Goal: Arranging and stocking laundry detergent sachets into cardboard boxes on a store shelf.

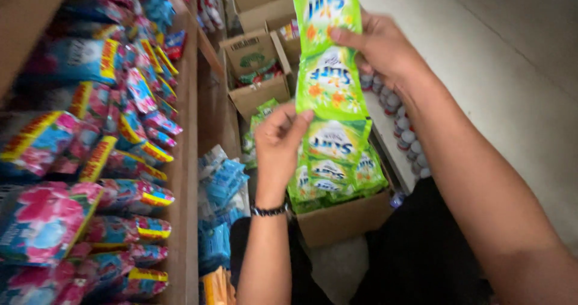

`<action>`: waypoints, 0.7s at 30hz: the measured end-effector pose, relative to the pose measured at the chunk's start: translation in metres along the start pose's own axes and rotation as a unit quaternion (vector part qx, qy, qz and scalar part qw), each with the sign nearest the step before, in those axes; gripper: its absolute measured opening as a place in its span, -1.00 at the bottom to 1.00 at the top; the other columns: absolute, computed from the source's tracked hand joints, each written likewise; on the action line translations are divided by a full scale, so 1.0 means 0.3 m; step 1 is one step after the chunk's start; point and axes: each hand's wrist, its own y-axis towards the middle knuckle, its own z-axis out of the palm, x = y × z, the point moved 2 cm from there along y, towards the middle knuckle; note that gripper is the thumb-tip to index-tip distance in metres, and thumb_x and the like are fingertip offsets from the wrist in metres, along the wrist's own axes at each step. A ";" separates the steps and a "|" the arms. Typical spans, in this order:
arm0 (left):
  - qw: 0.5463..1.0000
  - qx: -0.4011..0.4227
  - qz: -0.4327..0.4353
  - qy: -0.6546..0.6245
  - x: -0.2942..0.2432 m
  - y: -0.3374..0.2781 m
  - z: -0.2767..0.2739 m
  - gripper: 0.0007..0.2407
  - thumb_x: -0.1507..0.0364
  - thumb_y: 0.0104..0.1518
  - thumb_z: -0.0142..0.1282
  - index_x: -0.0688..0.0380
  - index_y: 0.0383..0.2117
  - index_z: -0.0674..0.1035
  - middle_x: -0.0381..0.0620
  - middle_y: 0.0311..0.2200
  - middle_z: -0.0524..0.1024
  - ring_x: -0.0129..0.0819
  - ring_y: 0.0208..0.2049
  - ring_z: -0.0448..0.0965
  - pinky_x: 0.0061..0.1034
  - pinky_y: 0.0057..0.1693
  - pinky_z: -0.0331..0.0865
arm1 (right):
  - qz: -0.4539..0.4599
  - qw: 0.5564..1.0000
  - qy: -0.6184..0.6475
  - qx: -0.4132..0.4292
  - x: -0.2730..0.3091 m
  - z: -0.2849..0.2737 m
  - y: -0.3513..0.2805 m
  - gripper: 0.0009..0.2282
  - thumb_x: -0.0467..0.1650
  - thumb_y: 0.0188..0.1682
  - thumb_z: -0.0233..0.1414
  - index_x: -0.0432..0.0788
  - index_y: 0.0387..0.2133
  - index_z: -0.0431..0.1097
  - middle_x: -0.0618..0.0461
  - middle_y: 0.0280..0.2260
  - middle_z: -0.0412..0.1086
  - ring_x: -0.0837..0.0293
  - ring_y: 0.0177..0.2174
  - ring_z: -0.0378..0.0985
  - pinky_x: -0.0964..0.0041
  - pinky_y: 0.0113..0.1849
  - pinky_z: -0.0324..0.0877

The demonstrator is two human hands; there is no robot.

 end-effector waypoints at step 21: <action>0.996 0.034 -0.029 -0.071 0.087 0.107 -0.202 -0.68 0.46 0.21 0.28 0.07 0.07 0.48 -0.26 0.05 0.53 -0.47 0.10 0.52 -0.53 0.24 0.41 | 0.036 0.967 0.221 0.121 -0.391 0.082 -0.106 -0.84 -0.43 0.16 0.09 -0.30 -0.10 0.49 0.02 -0.19 0.55 0.26 -0.21 0.59 0.32 -0.10 0.51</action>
